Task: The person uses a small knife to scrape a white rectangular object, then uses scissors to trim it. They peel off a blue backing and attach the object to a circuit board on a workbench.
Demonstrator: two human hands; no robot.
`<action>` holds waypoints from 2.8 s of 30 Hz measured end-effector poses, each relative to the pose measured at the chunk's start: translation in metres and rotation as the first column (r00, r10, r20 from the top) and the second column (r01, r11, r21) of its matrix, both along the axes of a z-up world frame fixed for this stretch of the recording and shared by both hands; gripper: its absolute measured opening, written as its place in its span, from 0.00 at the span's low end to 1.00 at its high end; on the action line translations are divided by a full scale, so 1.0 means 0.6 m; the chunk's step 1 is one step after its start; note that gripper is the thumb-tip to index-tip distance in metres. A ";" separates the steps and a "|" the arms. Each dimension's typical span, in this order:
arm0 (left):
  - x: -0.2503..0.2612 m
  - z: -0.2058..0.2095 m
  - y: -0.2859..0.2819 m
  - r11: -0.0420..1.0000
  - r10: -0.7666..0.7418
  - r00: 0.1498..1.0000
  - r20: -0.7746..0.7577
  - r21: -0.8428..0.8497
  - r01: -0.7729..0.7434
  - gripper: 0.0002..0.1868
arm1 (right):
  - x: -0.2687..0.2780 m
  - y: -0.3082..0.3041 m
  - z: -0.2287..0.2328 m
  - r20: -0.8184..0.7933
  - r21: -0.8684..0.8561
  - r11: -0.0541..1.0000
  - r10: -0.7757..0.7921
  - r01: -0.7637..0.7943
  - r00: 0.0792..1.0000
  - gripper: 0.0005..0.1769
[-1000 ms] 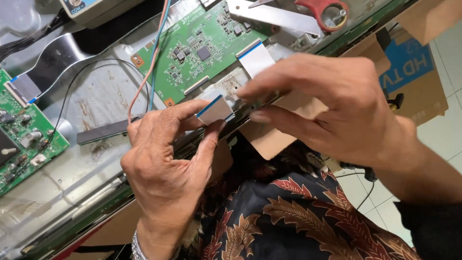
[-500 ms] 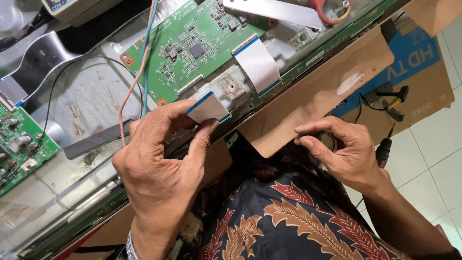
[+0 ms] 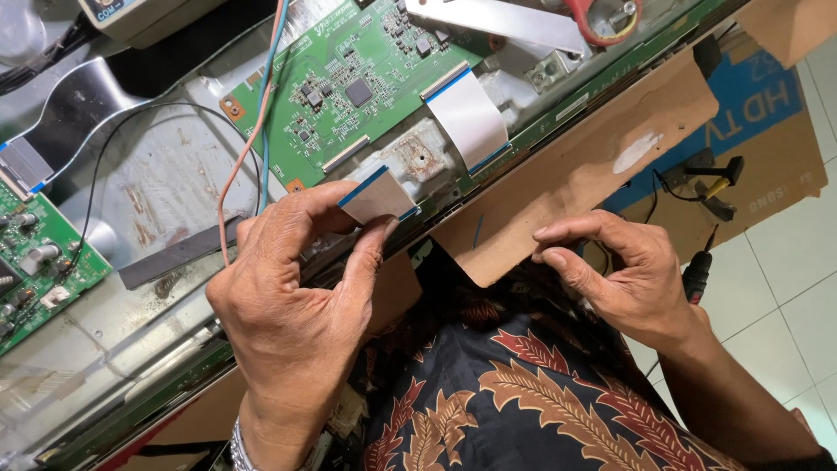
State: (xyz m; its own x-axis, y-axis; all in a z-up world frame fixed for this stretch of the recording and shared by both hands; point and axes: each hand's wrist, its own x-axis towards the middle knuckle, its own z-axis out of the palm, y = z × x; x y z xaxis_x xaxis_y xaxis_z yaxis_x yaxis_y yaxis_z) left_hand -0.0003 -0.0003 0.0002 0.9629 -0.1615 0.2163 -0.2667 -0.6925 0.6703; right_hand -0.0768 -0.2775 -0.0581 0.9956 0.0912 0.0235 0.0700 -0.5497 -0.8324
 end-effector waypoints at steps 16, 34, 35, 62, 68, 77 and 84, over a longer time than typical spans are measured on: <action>-0.001 -0.002 0.001 1.000 0.007 1.000 0.005 0.020 -0.007 0.19 | 0.001 -0.001 0.001 0.003 -0.013 1.000 0.016 -0.016 1.000 0.10; 0.002 0.005 0.000 0.998 -0.029 0.999 -0.015 0.046 0.030 0.17 | 0.009 0.011 0.015 0.030 0.039 0.997 0.069 -0.070 0.997 0.11; 0.002 0.005 0.000 0.998 -0.024 1.000 -0.017 0.052 0.024 0.17 | 0.009 0.011 0.014 0.036 0.039 0.997 0.071 -0.073 0.997 0.11; 0.007 0.006 0.002 0.989 -0.105 0.994 -0.016 0.103 0.106 0.15 | 0.080 0.140 0.035 0.423 -0.098 0.995 0.020 0.024 0.906 0.09; 0.006 0.000 0.006 0.987 -0.123 0.992 0.005 0.103 0.122 0.17 | 0.109 0.121 0.054 0.410 -0.095 0.989 0.144 -0.114 0.901 0.13; -0.003 -0.005 0.005 0.995 -0.088 0.996 0.035 0.049 0.086 0.17 | 0.186 0.096 0.104 0.222 -0.447 0.756 0.612 -0.478 0.759 0.08; -0.029 -0.036 0.002 0.992 -0.088 0.971 0.221 0.107 0.066 0.23 | 0.201 0.089 0.098 0.177 -0.487 0.696 0.670 -0.528 0.720 0.09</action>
